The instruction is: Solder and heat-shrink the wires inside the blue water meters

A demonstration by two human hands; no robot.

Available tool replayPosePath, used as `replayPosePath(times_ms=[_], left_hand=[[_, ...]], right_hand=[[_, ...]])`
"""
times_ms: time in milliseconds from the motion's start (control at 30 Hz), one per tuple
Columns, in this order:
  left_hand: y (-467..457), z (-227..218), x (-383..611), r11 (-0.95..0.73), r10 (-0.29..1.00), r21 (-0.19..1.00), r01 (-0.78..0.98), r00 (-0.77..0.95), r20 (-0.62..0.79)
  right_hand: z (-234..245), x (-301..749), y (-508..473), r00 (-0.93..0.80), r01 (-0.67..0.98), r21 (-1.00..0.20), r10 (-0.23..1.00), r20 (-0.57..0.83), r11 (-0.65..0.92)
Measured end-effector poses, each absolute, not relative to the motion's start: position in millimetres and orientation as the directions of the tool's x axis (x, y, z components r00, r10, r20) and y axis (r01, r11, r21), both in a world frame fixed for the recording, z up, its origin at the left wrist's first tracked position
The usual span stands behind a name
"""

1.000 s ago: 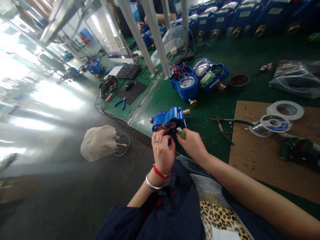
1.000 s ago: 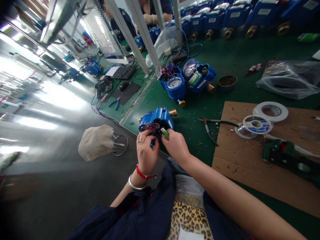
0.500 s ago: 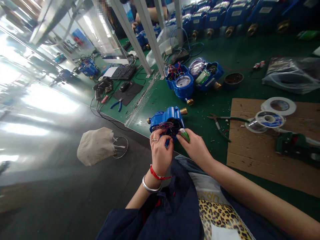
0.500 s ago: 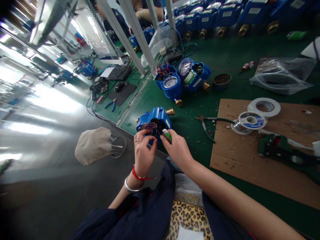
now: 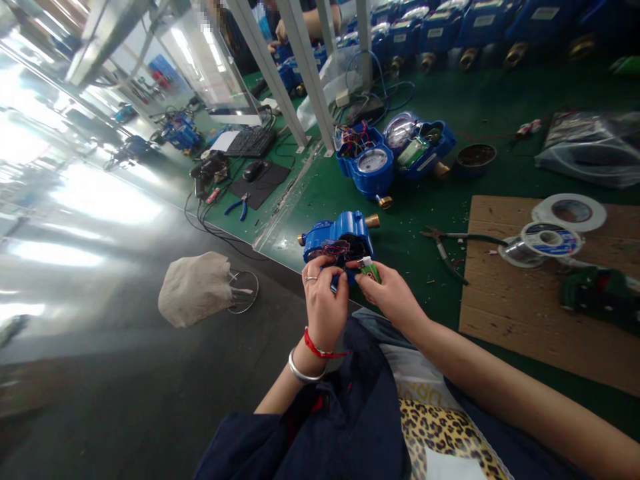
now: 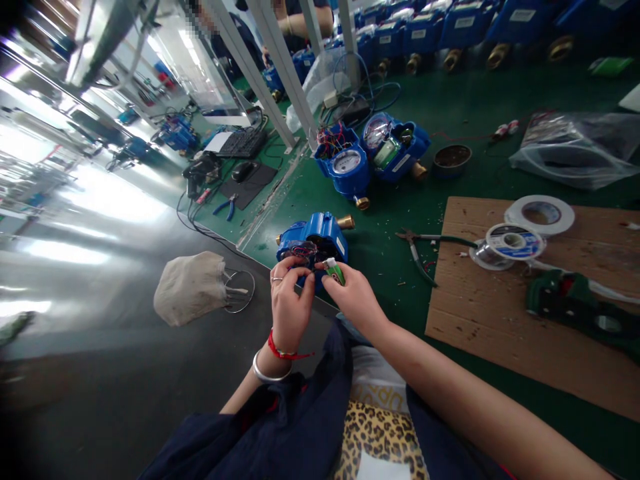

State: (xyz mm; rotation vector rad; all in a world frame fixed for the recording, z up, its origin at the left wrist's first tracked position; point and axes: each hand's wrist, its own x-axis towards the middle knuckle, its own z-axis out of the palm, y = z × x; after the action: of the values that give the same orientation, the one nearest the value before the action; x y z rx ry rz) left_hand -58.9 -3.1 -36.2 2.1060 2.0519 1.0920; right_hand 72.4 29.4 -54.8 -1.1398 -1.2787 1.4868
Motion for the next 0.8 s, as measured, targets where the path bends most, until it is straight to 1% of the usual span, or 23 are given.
replayPosePath(times_ms=[100, 200, 267, 367, 467, 533, 667, 800], left_hand=[[-3.5, -36.6, -58.2, -0.148, 0.854, 0.406, 0.902, -0.090, 0.512], [-2.8, -36.7, -58.9, -0.197, 0.847, 0.337, 0.921, -0.013, 0.532], [-2.2, -36.9, -59.8, -0.230, 0.863, 0.310, 0.923, 0.046, 0.503], [-1.4, -37.7, -61.4, -0.240, 0.900, 0.289, 0.927, 0.101, 0.424], [-0.4, -38.7, -63.1, -0.240, 0.934, 0.298, 0.924, 0.135, 0.332], [0.3, -38.4, -63.8, -0.235, 0.945, 0.316, 0.919, 0.139, 0.297], [1.3, -36.0, -63.3, -0.246, 0.936, 0.348, 0.905, 0.128, 0.329], [1.4, -34.8, -62.1, -0.254, 0.926, 0.380, 0.889, 0.111, 0.361]], right_hand=[[-55.3, 71.6, 29.0, -0.247, -0.010, -0.992, 0.962, -0.116, -0.123], [-58.6, 68.5, 31.4, -0.269, 0.030, -0.991, 0.954, -0.135, -0.132], [-62.2, 65.5, 33.4, -0.269, 0.047, -0.988, 0.951, -0.155, -0.148], [-68.9, 62.3, 36.3, -0.255, 0.048, -0.985, 0.951, -0.174, -0.167], [-74.7, 62.2, 38.6, -0.250, 0.044, -0.982, 0.950, -0.187, -0.182], [-76.9, 63.2, 39.6, -0.256, 0.040, -0.981, 0.948, -0.192, -0.188], [-77.9, 64.7, 39.6, -0.273, 0.026, -0.981, 0.942, -0.193, -0.193], [-78.1, 66.0, 37.0, -0.328, -0.087, -0.971, 0.927, -0.183, -0.223]])
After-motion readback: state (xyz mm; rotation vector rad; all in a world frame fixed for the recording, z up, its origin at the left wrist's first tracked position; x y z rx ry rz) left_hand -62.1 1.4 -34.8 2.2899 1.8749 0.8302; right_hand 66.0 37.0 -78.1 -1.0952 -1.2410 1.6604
